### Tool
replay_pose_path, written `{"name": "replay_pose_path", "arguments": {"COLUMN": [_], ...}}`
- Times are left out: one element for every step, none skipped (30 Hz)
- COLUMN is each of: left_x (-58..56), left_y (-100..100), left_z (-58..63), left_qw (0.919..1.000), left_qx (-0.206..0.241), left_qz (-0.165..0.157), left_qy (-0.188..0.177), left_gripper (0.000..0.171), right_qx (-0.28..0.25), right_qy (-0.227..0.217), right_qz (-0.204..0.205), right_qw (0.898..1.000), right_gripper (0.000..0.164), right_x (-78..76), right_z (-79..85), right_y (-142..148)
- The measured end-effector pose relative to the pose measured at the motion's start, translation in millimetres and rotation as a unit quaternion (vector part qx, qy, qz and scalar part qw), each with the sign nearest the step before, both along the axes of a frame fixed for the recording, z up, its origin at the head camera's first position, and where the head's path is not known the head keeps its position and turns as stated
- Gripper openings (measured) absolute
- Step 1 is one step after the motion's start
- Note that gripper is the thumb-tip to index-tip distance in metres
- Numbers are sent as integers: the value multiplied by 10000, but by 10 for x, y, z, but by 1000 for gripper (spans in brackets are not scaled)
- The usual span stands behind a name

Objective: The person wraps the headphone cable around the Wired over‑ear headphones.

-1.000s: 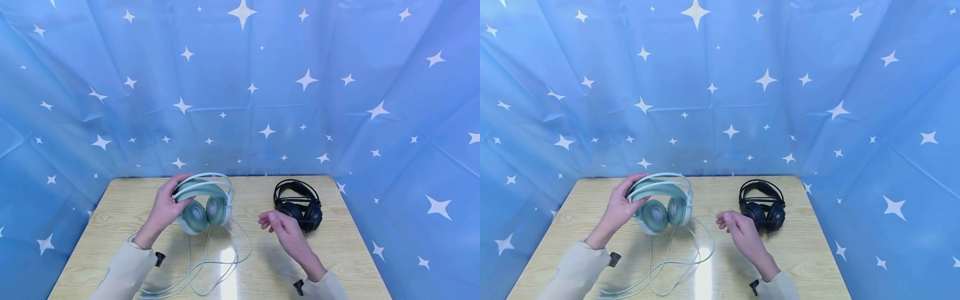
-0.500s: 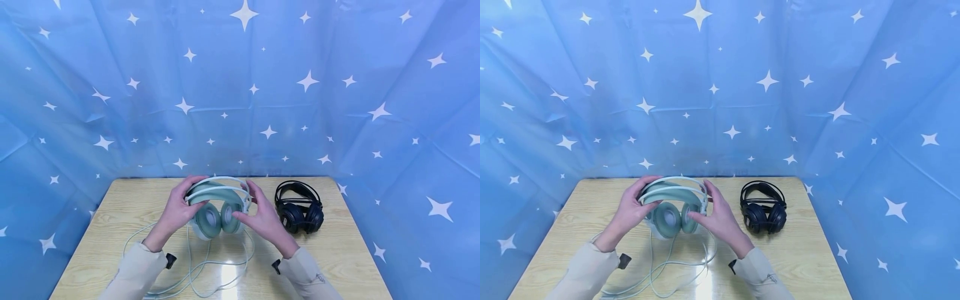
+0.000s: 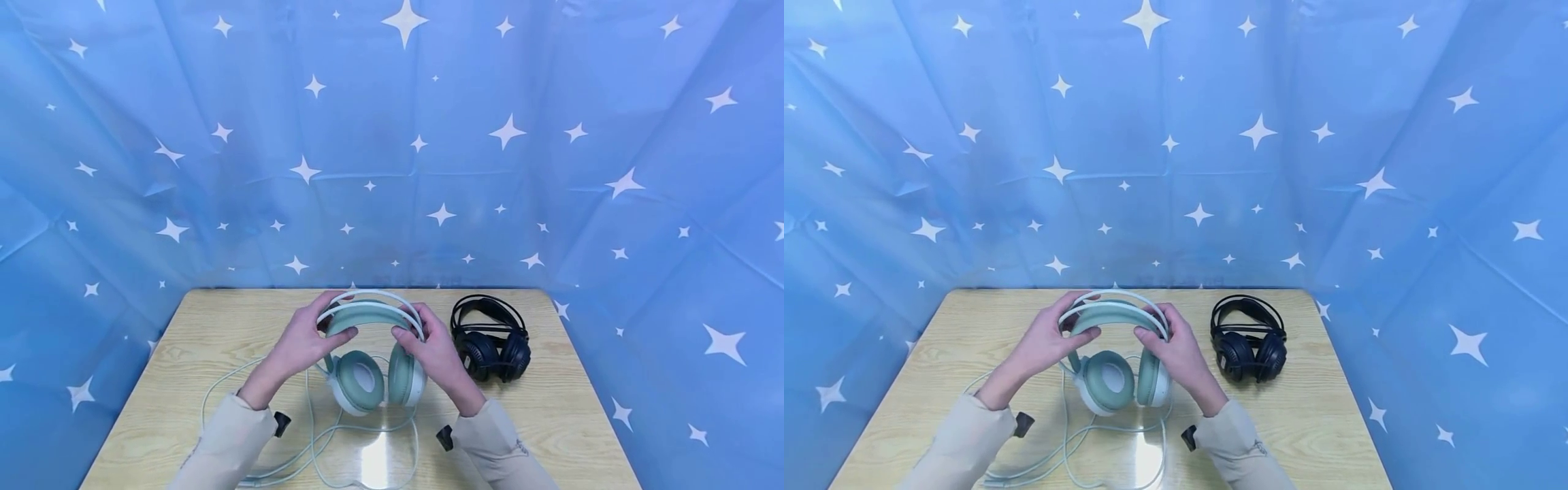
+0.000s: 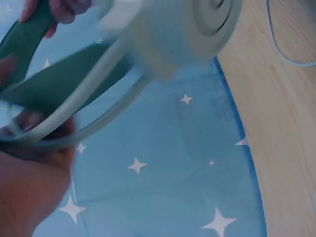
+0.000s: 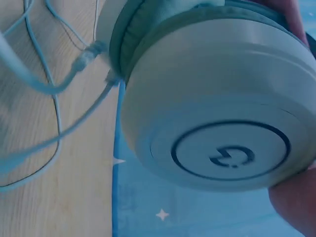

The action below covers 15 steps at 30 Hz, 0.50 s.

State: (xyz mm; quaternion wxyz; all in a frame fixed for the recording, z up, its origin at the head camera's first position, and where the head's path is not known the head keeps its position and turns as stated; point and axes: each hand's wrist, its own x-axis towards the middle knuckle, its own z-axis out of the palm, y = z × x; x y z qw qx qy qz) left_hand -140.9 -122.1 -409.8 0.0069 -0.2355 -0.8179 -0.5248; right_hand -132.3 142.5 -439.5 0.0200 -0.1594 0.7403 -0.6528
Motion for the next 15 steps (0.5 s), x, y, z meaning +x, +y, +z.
{"name": "replay_pose_path", "arguments": {"left_x": [-12, -21, -29, -32, -33, -34, -33, -29, -23, -15, -8, 0, 7, 17, 24], "left_y": [-22, -42, -64, -80, -89, -90, -83, -69, -53, -33, -19, -8, 10, 26, 41], "left_z": [8, 21, 34, 50, 67, 80, 92, 102, 105, 105, 95, 82, 68, 57, 45], "left_qw": [9996, 9983, 9964, 9942, 9922, 9911, 9905, 9913, 9927, 9940, 9948, 9955, 9958, 9960, 9960], "left_qx": [-76, -94, -87, -37, 27, 73, 90, 8, -127, -245, -350, -425, -477, -454, -388], "left_qz": [-166, -357, -535, -676, -783, -860, -912, -903, -845, -763, -678, -579, -480, -382, -300], "left_qy": [-223, -456, -655, -839, -971, -1018, -1021, -957, -851, -750, -669, -617, -609, -664, -741], "left_gripper": [62, 64, 65, 67, 69, 70, 72, 75, 78, 80, 82, 84, 85, 86, 85], "right_qx": [-23, -78, -98, -117, -104, -84, -63, -38, -35, -37, -40, -81, -110, -144, -170], "right_qy": [41, 62, 93, 123, 133, 136, 132, 125, 116, 104, 78, 70, 67, 88, 110], "right_qz": [-19, -29, -44, -37, -34, -7, 45, 90, 150, 198, 224, 237, 207, 164, 122], "right_qw": [10000, 9999, 9999, 9998, 9999, 9999, 9999, 9999, 9998, 9997, 9997, 9997, 9997, 9997, 9997], "right_gripper": [29, 29, 29, 29, 29, 29, 30, 31, 32, 32, 33, 33, 34, 34, 33], "right_x": [-1, 0, -1, 2, 1, 0, 1, 3, 9, 15, 16, 21, 28, 33, 35], "right_z": [-10, -19, -29, -33, -42, -54, -62, -70, -76, -82, -99, -108, -114, -119, -123], "right_y": [1, 3, 6, 7, 7, 4, -2, -10, -19, -30, -39, -47, -44, -39, -32]}}
